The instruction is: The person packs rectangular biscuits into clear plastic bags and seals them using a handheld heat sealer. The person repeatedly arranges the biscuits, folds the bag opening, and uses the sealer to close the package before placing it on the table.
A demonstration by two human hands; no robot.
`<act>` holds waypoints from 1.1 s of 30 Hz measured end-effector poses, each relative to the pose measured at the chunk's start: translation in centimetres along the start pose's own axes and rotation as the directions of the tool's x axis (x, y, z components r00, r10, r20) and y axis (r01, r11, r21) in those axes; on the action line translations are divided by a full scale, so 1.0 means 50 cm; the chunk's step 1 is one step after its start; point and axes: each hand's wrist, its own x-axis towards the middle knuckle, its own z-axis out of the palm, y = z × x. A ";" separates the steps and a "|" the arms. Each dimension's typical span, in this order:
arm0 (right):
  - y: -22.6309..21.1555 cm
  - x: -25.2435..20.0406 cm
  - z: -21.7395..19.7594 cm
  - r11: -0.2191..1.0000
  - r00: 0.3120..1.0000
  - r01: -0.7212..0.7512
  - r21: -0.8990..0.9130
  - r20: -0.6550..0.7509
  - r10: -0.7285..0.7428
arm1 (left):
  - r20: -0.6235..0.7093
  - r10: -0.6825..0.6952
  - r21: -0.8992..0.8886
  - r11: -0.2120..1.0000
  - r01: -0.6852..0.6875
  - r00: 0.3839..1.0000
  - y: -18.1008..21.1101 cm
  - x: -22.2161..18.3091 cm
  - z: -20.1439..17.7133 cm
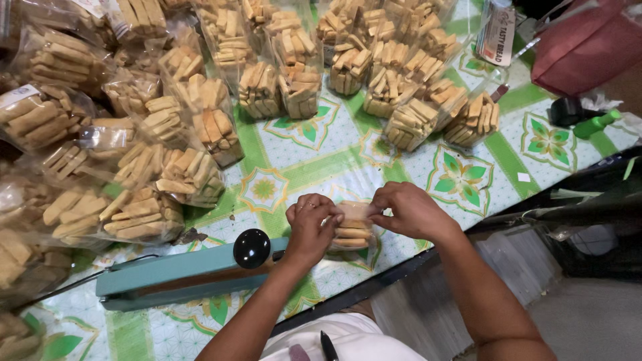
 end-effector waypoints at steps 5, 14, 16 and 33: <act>0.002 -0.001 0.016 0.996 0.995 0.045 0.076 -0.089 -0.038 | 0.010 0.024 0.004 1.000 -0.024 1.000 0.008 -0.002 0.006; -0.034 0.016 0.038 0.989 0.993 0.031 0.142 -0.118 -0.014 | 0.016 0.067 0.013 0.998 -0.067 0.998 0.023 -0.002 -0.001; -0.029 0.009 0.038 0.993 0.997 0.000 0.117 -0.074 0.009 | 0.033 0.045 0.005 0.999 -0.045 0.998 0.023 -0.003 0.003; -0.042 -0.011 -0.035 0.810 0.819 0.490 -0.321 -0.147 -0.554 | 0.341 0.083 -0.045 0.996 -0.072 0.936 -0.028 0.023 0.004</act>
